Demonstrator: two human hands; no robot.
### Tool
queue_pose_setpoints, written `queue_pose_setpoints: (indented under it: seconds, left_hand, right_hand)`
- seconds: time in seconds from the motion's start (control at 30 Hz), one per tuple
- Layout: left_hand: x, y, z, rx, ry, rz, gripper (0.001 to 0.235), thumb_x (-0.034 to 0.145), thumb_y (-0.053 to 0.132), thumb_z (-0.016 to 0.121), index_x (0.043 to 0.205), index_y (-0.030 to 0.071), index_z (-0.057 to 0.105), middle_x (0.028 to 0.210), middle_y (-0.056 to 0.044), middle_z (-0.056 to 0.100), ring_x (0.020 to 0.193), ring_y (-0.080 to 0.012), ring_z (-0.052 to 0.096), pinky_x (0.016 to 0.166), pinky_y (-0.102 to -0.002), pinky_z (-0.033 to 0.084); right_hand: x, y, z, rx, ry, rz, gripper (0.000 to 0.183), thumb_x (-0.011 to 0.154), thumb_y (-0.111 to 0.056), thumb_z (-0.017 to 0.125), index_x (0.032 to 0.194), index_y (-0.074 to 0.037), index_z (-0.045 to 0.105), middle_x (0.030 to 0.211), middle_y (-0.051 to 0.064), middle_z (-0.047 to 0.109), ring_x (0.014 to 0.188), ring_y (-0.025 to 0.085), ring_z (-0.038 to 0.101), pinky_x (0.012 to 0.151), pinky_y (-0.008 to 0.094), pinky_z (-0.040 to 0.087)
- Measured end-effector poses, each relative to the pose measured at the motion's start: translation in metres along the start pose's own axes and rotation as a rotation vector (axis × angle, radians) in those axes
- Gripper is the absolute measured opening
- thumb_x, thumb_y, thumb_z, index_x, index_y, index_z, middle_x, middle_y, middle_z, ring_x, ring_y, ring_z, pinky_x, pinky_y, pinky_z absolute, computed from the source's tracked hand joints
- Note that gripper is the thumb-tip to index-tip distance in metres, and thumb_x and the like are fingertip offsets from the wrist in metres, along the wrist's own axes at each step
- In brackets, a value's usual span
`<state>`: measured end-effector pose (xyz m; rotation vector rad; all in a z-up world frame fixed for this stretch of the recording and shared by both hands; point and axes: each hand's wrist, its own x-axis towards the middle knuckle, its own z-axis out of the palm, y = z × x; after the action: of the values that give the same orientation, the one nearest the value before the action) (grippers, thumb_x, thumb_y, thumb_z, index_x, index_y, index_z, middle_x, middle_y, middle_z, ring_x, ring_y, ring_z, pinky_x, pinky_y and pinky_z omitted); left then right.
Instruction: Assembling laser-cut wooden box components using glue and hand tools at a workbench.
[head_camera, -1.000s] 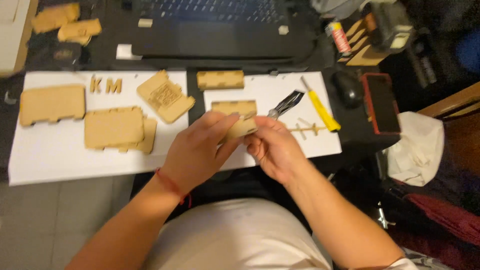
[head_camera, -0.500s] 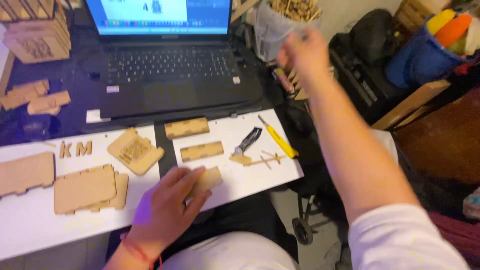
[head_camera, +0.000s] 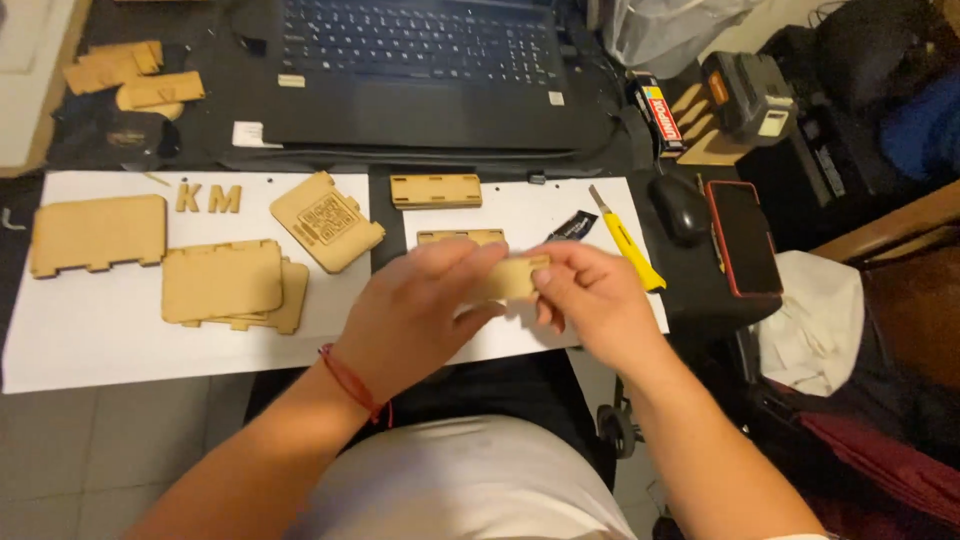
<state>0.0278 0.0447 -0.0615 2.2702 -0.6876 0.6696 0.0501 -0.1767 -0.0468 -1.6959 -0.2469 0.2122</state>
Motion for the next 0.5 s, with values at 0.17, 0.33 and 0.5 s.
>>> queue_pose_setpoints:
  seconds: [0.17, 0.33, 0.5]
  left_hand:
    - [0.009, 0.001, -0.014, -0.065, -0.127, -0.1, 0.046, 0.083, 0.02, 0.081, 0.126, 0.016, 0.063, 0.105, -0.013, 0.067, 0.1, -0.03, 0.07, 0.091, -0.037, 0.056]
    - [0.005, 0.003, -0.007, -0.018, -0.07, -0.031, 0.044, 0.088, 0.025, 0.077, 0.127, 0.016, 0.058, 0.097, -0.013, 0.064, 0.093, -0.0287, 0.071, 0.087, -0.034, 0.057]
    - [-0.002, 0.007, -0.006, 0.081, -0.111, 0.001, 0.044, 0.09, 0.027, 0.074, 0.129, 0.018, 0.056, 0.097, -0.011, 0.063, 0.091, -0.0272, 0.071, 0.086, -0.035, 0.058]
  right_hand:
    - [0.004, -0.002, -0.012, -0.018, 0.121, -0.037, 0.025, 0.095, -0.005, 0.058, 0.116, 0.005, 0.066, 0.072, 0.02, 0.069, 0.05, 0.019, 0.062, 0.04, 0.028, 0.051]
    - [-0.012, 0.017, 0.019, 0.495, 0.092, 0.136, 0.028, 0.087, -0.007, 0.062, 0.112, 0.006, 0.064, 0.088, 0.02, 0.071, 0.069, 0.025, 0.072, 0.053, 0.03, 0.061]
    - [-0.009, 0.022, 0.029, 0.535, 0.131, 0.149, 0.016, 0.085, 0.006, 0.056, 0.099, 0.01, 0.063, 0.078, 0.022, 0.068, 0.062, 0.025, 0.071, 0.053, 0.031, 0.062]
